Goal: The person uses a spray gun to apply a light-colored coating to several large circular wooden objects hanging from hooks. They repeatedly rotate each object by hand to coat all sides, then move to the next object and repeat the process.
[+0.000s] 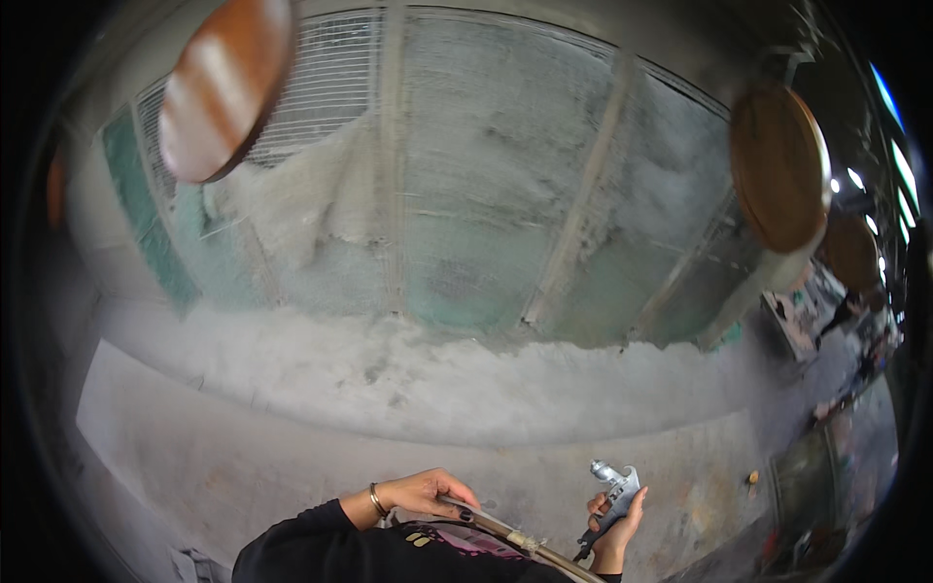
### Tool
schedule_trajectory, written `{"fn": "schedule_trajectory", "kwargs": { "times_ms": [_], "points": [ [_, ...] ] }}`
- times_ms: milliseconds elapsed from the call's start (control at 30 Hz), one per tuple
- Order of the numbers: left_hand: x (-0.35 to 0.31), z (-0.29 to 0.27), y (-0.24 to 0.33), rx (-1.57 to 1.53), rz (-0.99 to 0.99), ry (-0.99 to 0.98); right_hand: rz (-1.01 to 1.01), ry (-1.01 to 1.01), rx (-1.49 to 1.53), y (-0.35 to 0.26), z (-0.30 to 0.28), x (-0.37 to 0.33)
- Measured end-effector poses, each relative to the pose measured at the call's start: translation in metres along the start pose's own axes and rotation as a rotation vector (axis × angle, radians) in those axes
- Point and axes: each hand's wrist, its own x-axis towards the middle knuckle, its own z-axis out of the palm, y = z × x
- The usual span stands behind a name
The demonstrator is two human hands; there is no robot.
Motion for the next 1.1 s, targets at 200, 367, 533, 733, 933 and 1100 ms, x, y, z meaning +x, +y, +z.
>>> {"fn": "schedule_trajectory", "kwargs": {
  "times_ms": [200,367,533,733,933,1100],
  "points": [
    [0.103,-0.003,-0.027,0.042,-0.121,-0.145,-0.025,-0.012,0.201,-0.014,-0.071,0.054],
    [0.154,0.03,-0.044,-0.019,-0.13,-0.111,-0.061,-0.008,0.245,-0.042,-0.116,0.089],
    [0.209,0.03,-0.052,-0.055,-0.34,-0.138,-0.13,-0.063,0.367,-0.064,-0.134,0.152],
    [0.303,0.006,-0.069,-0.045,-0.24,-0.156,-0.216,-0.017,0.48,-0.129,-0.121,0.227],
    [0.378,-0.02,-0.055,-0.06,-0.14,-0.314,-0.507,-0.02,0.532,-0.236,-0.089,0.254],
    [0.42,-0.026,-0.044,-0.049,-0.102,-0.363,-0.747,-0.314,0.611,-0.308,-0.071,0.247]
  ]
}}
